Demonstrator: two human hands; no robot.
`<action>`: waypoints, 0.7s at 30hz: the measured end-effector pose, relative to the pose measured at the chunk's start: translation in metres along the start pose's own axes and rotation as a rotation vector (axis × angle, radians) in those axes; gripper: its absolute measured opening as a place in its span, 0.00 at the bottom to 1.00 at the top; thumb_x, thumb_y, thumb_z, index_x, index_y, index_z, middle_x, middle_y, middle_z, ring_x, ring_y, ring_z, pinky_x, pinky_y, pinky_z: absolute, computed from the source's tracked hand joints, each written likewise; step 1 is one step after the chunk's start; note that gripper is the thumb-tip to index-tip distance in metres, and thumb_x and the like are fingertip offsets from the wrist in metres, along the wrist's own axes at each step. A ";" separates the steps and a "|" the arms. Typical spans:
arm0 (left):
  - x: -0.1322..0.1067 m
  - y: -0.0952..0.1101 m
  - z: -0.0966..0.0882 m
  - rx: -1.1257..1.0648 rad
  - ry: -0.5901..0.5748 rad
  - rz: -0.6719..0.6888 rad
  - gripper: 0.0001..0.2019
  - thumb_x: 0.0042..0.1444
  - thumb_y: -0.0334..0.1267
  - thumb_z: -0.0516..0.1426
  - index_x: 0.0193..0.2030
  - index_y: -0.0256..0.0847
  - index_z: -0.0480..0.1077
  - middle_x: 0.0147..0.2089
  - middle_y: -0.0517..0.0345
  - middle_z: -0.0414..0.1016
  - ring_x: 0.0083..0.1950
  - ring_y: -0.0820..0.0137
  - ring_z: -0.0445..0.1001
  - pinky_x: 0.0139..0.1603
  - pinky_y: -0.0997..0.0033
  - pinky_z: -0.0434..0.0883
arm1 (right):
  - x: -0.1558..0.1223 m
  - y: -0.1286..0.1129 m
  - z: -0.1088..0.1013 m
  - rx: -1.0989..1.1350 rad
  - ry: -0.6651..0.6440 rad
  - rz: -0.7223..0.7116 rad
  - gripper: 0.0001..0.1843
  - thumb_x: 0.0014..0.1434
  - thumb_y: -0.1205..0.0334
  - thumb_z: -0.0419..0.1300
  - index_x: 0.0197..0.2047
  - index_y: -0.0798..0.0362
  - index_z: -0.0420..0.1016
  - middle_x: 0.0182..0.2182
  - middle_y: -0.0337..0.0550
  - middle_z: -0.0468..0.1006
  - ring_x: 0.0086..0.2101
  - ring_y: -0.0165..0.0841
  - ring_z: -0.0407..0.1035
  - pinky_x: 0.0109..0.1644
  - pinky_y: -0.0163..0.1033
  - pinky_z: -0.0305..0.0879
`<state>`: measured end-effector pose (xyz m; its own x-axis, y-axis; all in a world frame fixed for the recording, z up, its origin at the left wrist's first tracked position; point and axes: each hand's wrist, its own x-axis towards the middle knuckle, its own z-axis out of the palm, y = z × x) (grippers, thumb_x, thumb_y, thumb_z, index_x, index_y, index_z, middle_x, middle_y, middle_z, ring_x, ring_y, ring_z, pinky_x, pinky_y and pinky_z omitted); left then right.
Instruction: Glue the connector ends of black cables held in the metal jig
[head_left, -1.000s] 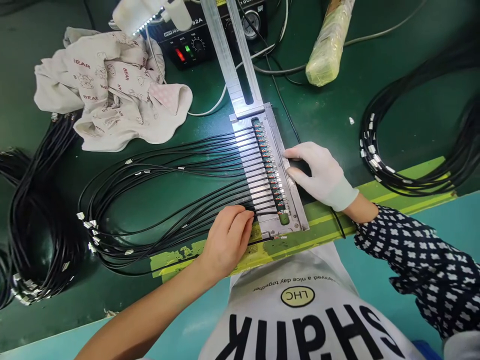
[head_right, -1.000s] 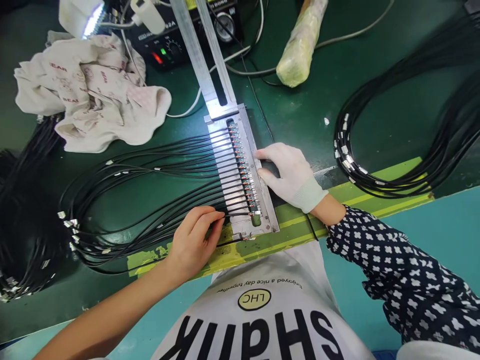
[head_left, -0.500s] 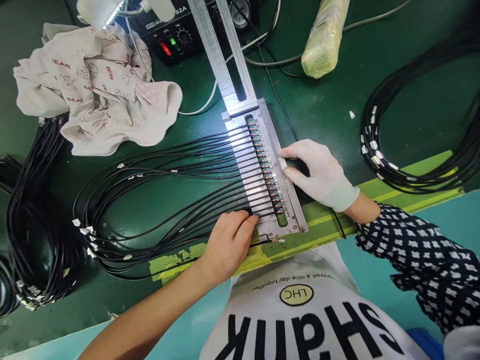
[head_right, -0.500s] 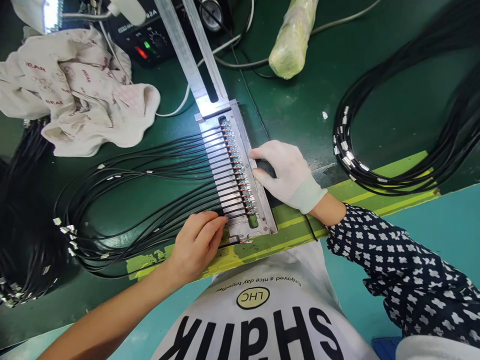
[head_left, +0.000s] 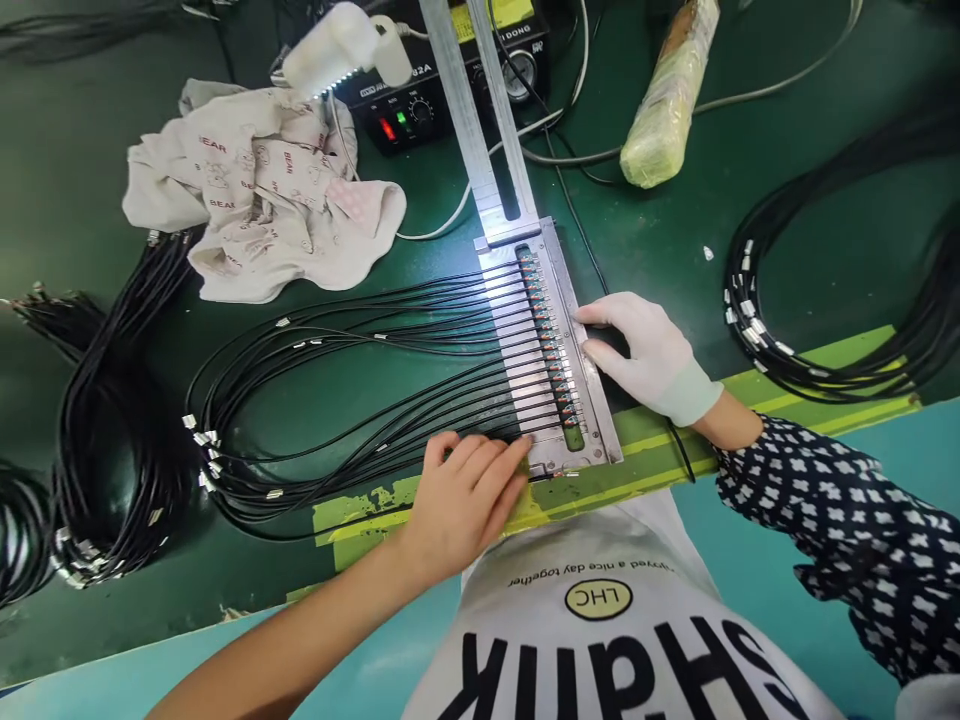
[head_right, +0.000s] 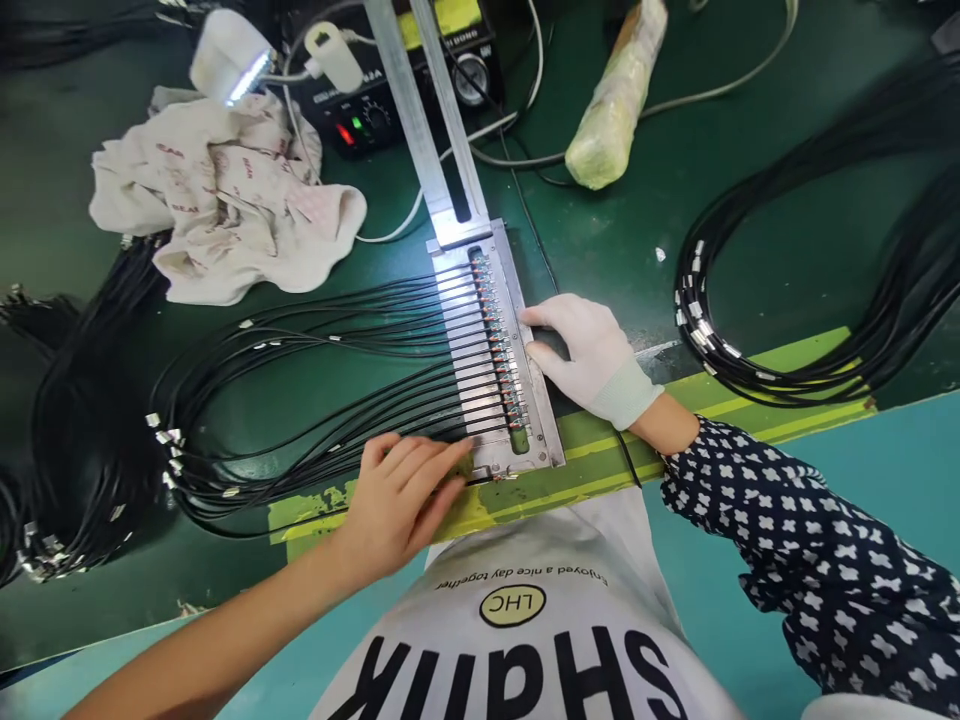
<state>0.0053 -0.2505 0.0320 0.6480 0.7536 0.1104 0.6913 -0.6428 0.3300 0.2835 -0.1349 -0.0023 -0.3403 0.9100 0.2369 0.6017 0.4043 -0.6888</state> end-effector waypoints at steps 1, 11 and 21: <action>-0.005 0.003 0.001 -0.054 0.025 -0.018 0.17 0.64 0.32 0.59 0.58 0.35 0.66 0.45 0.54 0.77 0.45 0.66 0.72 0.49 0.59 0.64 | -0.001 0.000 0.000 -0.003 0.002 -0.008 0.16 0.63 0.65 0.59 0.55 0.48 0.75 0.50 0.45 0.79 0.52 0.43 0.73 0.59 0.54 0.68; -0.008 -0.008 0.000 -0.088 0.102 0.113 0.23 0.60 0.19 0.52 0.62 0.29 0.66 0.47 0.45 0.75 0.46 0.66 0.74 0.46 0.67 0.75 | -0.002 0.000 0.001 -0.012 0.013 -0.006 0.16 0.64 0.64 0.59 0.55 0.46 0.74 0.50 0.45 0.79 0.52 0.44 0.73 0.58 0.55 0.68; 0.011 -0.013 0.003 -0.025 0.000 0.151 0.21 0.64 0.23 0.49 0.63 0.34 0.66 0.40 0.51 0.74 0.38 0.68 0.74 0.37 0.69 0.75 | -0.001 0.001 0.001 0.014 0.017 -0.007 0.16 0.63 0.65 0.59 0.54 0.47 0.75 0.51 0.44 0.79 0.52 0.43 0.73 0.59 0.54 0.67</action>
<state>0.0044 -0.2337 0.0266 0.7440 0.6487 0.1599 0.5782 -0.7451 0.3325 0.2840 -0.1356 -0.0038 -0.3323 0.9085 0.2533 0.5889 0.4096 -0.6967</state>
